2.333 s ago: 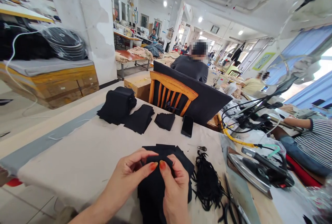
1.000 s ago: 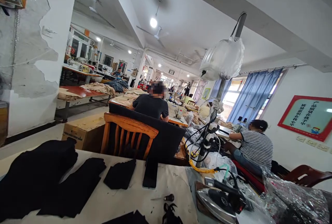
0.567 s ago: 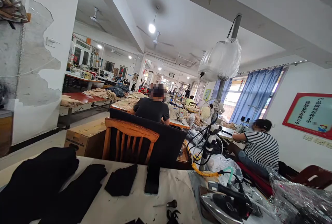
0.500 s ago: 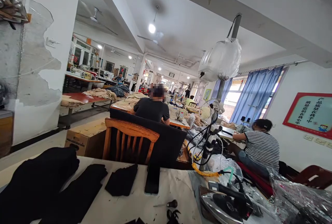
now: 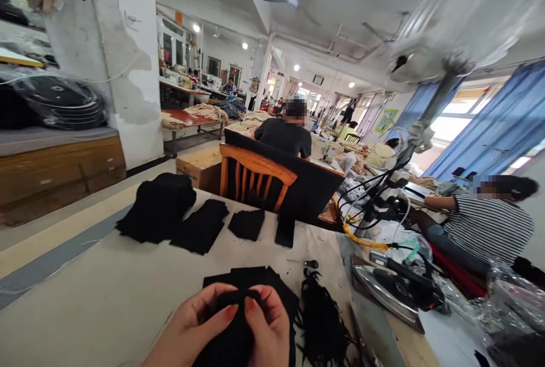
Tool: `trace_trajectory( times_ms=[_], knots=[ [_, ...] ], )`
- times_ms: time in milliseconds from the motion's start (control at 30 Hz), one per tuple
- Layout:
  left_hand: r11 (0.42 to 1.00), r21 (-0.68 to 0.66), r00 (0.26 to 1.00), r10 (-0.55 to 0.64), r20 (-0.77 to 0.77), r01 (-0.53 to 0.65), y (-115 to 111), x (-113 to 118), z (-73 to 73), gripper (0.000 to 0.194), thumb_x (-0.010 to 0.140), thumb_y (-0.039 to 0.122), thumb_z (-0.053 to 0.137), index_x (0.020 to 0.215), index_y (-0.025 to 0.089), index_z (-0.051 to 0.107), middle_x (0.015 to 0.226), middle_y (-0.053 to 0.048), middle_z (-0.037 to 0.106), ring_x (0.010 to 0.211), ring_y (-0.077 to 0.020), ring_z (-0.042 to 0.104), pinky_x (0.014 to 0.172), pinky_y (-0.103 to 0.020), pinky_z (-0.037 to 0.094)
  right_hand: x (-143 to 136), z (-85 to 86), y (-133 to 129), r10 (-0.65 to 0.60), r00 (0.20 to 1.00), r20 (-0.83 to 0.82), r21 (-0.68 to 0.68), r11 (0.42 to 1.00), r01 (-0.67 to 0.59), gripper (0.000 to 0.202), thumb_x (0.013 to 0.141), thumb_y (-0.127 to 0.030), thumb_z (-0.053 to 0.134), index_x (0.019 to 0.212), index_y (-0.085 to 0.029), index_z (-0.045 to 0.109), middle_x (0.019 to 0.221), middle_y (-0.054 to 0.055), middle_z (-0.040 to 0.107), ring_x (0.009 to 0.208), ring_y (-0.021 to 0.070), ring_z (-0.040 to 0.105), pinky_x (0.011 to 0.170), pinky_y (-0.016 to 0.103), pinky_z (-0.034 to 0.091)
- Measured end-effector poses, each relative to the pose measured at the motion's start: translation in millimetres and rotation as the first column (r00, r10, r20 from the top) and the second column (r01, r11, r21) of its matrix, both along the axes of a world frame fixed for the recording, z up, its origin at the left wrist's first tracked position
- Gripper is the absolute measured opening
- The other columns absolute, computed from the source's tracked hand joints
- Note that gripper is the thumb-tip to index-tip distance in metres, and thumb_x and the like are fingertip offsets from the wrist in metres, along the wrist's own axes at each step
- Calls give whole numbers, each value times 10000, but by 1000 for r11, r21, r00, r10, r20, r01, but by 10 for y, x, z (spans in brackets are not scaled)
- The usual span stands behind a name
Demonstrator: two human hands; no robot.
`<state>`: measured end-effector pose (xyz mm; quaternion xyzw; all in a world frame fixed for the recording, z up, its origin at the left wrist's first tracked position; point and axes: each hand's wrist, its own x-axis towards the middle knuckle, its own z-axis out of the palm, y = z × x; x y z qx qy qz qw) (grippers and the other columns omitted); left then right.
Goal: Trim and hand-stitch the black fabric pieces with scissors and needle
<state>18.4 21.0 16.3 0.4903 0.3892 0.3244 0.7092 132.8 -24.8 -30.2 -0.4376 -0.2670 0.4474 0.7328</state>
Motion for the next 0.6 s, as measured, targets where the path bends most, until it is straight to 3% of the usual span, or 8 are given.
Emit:
trace_trajectory(
  times_ms=[100, 300, 433, 600],
  knots=[
    [998, -46, 998, 48, 26, -47, -46, -20, 30, 198, 685, 390, 779, 802, 233, 743, 785, 5, 729, 795, -191, 628, 716, -237, 488, 0, 72, -27, 11, 985, -172, -25, 1000, -15, 229, 726, -367, 778, 801, -201, 638, 740, -16, 637, 678, 118, 561, 661, 238, 453],
    [985, -167, 989, 75, 126, -53, -84, -17, 39, 166, 702, 368, 772, 731, 215, 715, 708, 29, 686, 725, -160, 593, 693, -232, 454, -16, 186, -78, 8, 982, -188, -67, 998, -21, 237, 695, -355, 805, 797, -188, 670, 746, -18, 637, 695, 108, 542, 679, 218, 446],
    [994, -64, 994, 90, 67, -86, -87, 25, 35, 191, 715, 387, 750, 704, 205, 694, 707, 34, 655, 721, -148, 551, 685, -222, 426, -19, 131, -56, -10, 990, -141, -86, 996, -3, 242, 733, -383, 767, 724, -170, 653, 674, -28, 593, 633, 97, 490, 619, 212, 417],
    [976, 60, 977, 213, -18, -211, -88, 81, 10, 211, 695, 410, 729, 745, 206, 713, 696, 18, 649, 723, -174, 541, 694, -256, 424, -29, 101, -55, -70, 997, -26, -55, 996, 69, 240, 742, -379, 750, 721, -168, 636, 677, -32, 553, 645, 106, 470, 624, 221, 418]
  ],
)
